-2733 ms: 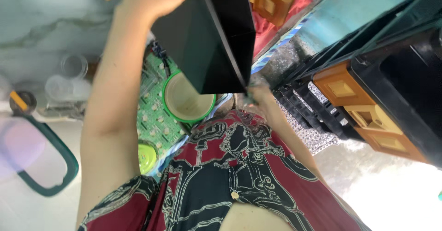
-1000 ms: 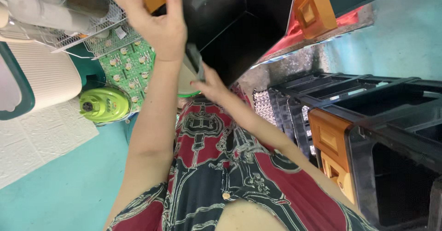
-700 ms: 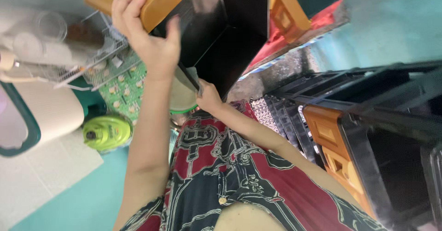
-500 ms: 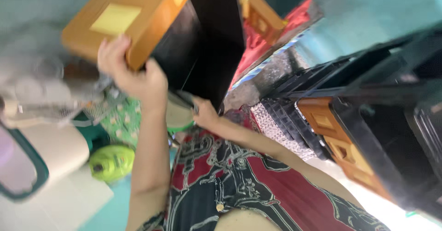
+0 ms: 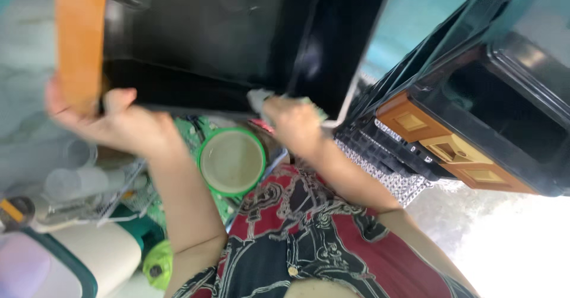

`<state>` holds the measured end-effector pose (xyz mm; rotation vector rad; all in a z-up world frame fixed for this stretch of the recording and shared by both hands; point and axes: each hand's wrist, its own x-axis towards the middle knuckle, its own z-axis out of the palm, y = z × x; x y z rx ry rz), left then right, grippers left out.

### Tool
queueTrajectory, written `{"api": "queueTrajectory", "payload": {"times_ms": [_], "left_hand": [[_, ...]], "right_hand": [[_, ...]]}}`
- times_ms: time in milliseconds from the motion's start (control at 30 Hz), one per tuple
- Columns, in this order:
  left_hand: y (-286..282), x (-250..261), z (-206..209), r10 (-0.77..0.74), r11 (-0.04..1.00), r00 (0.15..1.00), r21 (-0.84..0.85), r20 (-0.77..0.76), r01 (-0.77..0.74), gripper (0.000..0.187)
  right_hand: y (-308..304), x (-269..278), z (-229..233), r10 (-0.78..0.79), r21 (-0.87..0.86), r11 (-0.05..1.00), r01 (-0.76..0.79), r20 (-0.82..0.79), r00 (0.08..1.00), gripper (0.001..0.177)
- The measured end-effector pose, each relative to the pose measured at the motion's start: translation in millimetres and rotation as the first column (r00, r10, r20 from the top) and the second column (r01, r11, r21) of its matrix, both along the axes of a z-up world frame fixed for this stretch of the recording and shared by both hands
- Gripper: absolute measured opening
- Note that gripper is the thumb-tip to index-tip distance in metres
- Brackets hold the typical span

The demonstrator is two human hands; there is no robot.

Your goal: The person wipes a wooden furniture door and a black tray with a cloth, dipping the cloth into a bucket of water to clean both surfaces. The person then places the wooden door onto the black tray.

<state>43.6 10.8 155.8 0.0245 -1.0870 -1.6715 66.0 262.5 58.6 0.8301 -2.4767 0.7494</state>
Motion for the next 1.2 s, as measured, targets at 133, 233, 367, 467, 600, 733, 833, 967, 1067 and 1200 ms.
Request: {"api": "queueTrajectory", "payload": {"times_ms": [133,233,367,467,600,733,833,967,1067,1200], "left_hand": [[2,-88,-83,-0.143,0.978,0.973,0.175,0.18,0.111,0.07],[17,-133,-157,-0.053,0.989,0.871,-0.093,0.489,0.112,0.088],[37,-142,-226,-0.437,0.83,0.488,0.13,0.755,0.543,0.049],[43,-148,-240,-0.635,0.677,0.421,0.205,0.647,0.707,0.039],[43,-157,-252,-0.756,0.633,0.503,0.27,0.419,0.726,0.061],[36,-159,-264,-0.614,0.716,0.558,0.097,0.557,0.691,0.054],[43,-161,-272,-0.665,0.687,0.561,0.11,0.493,0.718,0.061],[73,-174,-269,-0.691,0.688,0.559,0.18,0.459,0.703,0.068],[95,-163,-259,-0.652,0.721,0.568,0.179,0.503,0.669,0.072],[113,-142,-197,-0.427,0.824,0.696,-0.067,0.576,0.562,0.079]], "right_hand": [[41,-61,13,-0.161,0.268,0.938,0.221,-0.23,0.96,0.022],[77,-127,-1,-0.151,0.317,0.931,0.183,-0.124,0.981,0.02],[123,-182,-56,-0.298,0.531,0.793,0.299,-0.09,0.95,0.014],[147,-190,-97,-0.395,0.548,0.731,0.406,-0.146,0.907,0.01],[150,-201,-124,-0.436,0.3,0.807,0.509,-0.28,0.855,0.009],[129,-211,-122,-0.457,0.173,0.823,0.541,-0.366,0.811,0.009],[127,-221,-113,-0.502,0.15,0.803,0.576,-0.349,0.791,0.01],[151,-243,-100,-0.529,0.093,0.804,0.587,-0.337,0.779,0.01],[169,-250,-104,-0.522,0.085,0.816,0.571,-0.316,0.793,0.014],[182,-265,-88,-0.467,0.035,0.874,0.485,-0.215,0.858,0.025]]}}
